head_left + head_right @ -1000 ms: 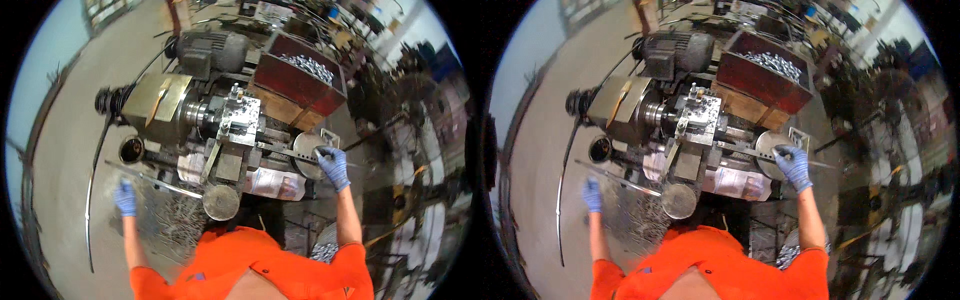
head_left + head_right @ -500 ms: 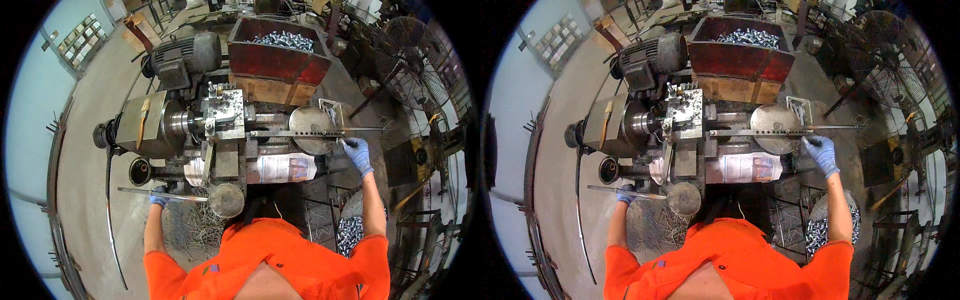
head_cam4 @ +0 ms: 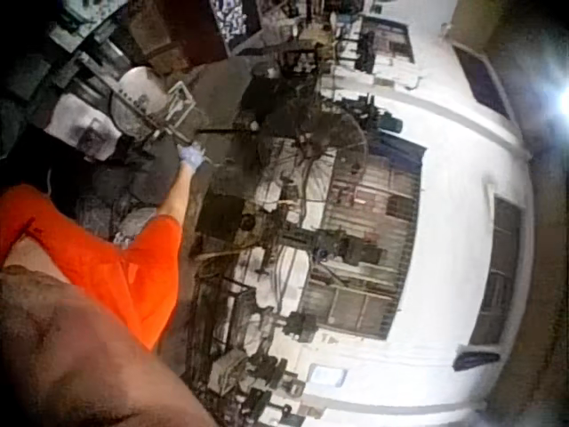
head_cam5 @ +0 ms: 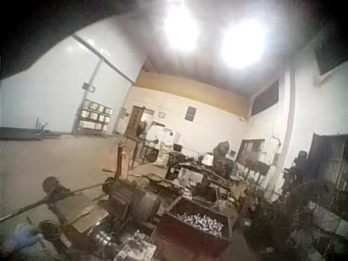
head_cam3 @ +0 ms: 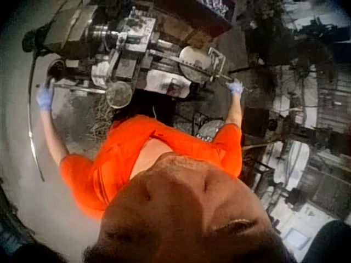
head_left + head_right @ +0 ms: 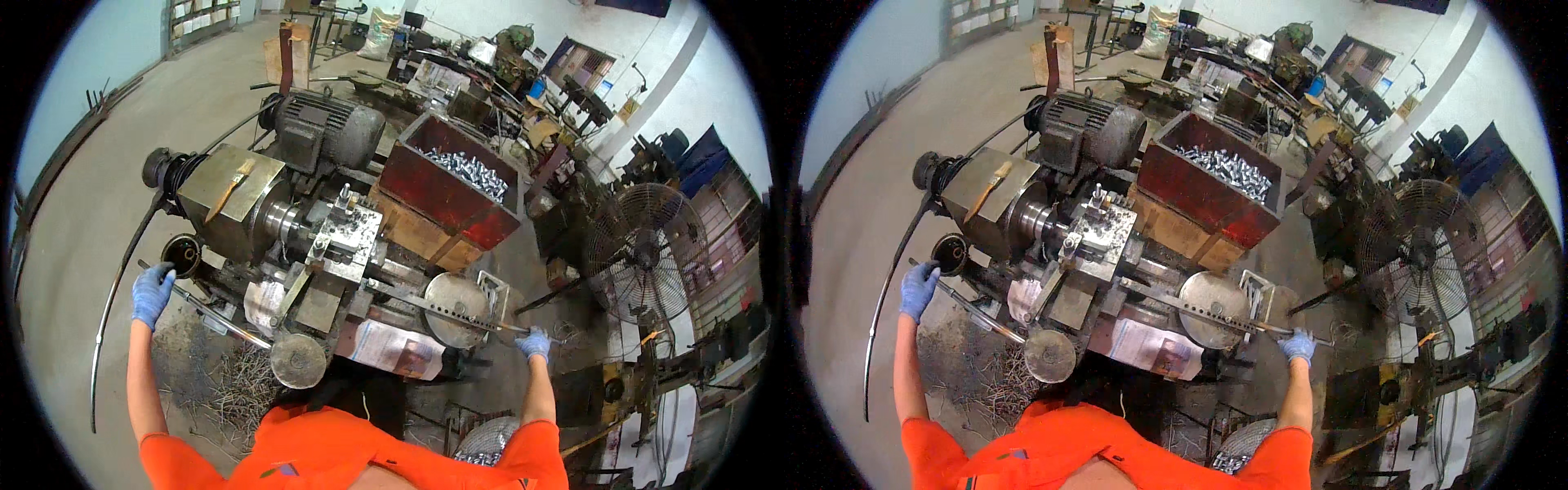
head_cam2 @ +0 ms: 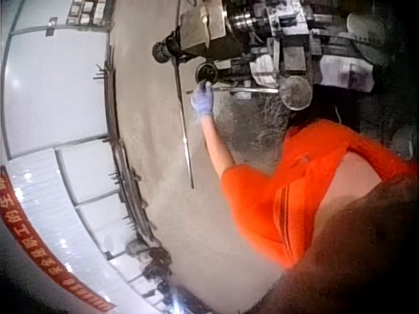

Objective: The person operates a metal lathe by inserting a component into the chuck, tightening it with a lever, and then removing the finished part after the machining process.

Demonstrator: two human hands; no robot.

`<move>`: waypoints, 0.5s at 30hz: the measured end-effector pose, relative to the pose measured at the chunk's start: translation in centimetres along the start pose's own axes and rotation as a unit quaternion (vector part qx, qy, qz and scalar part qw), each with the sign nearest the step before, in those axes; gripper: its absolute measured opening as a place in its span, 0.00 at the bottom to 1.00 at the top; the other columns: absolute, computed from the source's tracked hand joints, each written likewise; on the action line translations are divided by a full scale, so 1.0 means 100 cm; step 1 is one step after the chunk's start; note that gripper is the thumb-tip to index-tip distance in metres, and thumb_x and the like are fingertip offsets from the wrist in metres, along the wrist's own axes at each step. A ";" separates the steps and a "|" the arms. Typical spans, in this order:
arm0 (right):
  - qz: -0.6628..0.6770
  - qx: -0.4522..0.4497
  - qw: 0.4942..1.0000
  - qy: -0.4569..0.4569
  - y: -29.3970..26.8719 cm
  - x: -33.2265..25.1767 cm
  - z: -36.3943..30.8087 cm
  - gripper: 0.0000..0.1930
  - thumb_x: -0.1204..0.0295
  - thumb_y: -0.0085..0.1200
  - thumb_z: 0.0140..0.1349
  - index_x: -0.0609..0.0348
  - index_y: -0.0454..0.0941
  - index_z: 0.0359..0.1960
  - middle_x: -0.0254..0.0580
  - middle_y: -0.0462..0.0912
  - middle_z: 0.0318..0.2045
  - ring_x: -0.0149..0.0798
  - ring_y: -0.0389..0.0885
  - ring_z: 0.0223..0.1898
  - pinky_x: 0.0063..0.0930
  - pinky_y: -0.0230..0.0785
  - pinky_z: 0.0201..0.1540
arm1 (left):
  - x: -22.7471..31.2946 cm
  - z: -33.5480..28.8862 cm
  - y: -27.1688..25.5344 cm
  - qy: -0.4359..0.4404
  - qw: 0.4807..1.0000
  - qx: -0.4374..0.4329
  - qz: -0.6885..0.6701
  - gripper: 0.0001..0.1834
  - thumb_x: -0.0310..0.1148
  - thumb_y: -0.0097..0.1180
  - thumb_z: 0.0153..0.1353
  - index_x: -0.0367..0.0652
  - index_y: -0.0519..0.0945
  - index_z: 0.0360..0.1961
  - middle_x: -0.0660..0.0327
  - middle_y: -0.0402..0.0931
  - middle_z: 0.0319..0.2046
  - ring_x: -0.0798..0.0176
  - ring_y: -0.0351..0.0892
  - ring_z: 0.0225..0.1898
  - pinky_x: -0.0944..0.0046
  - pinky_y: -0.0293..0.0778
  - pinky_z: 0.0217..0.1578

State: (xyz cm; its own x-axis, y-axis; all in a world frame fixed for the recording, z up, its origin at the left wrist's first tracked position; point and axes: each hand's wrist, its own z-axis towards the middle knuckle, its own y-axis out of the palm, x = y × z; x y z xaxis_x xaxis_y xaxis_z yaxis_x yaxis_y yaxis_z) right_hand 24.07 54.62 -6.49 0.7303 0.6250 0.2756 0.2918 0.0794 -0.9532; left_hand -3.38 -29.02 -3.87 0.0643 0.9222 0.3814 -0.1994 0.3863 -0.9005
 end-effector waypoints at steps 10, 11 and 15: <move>0.110 0.042 0.992 0.033 0.032 0.021 -0.111 0.29 0.45 0.56 0.47 0.51 0.79 0.45 0.50 0.80 0.44 0.54 0.75 0.50 0.46 0.63 0.55 | 0.026 0.019 0.083 -0.077 0.993 -0.025 0.087 0.18 0.48 0.60 0.50 0.41 0.81 0.26 0.47 0.80 0.29 0.46 0.80 0.36 0.51 0.74 0.39; 0.176 0.027 0.984 0.024 0.035 0.033 -0.129 0.27 0.45 0.56 0.47 0.51 0.81 0.42 0.53 0.82 0.39 0.55 0.78 0.46 0.45 0.67 0.51 | 0.026 0.019 0.078 -0.084 0.991 -0.035 0.097 0.18 0.47 0.60 0.51 0.41 0.81 0.26 0.47 0.80 0.30 0.46 0.80 0.36 0.51 0.74 0.39; 0.132 -0.050 0.968 0.208 0.055 0.099 -0.198 0.21 0.52 0.60 0.45 0.52 0.83 0.37 0.57 0.81 0.38 0.56 0.79 0.43 0.43 0.72 0.44 | 0.033 0.018 0.062 -0.094 0.990 -0.035 0.100 0.17 0.47 0.60 0.52 0.43 0.82 0.30 0.49 0.80 0.34 0.47 0.79 0.40 0.51 0.74 0.42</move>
State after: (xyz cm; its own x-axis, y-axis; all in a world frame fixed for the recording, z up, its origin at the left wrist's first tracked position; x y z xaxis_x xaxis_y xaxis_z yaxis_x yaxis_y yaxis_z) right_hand 45.15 45.88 -6.52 0.9672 0.2443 0.0702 0.1043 -0.1295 -0.9861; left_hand -6.19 -23.60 -7.78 -0.1541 0.9632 0.2200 -0.1204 0.2027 -0.9718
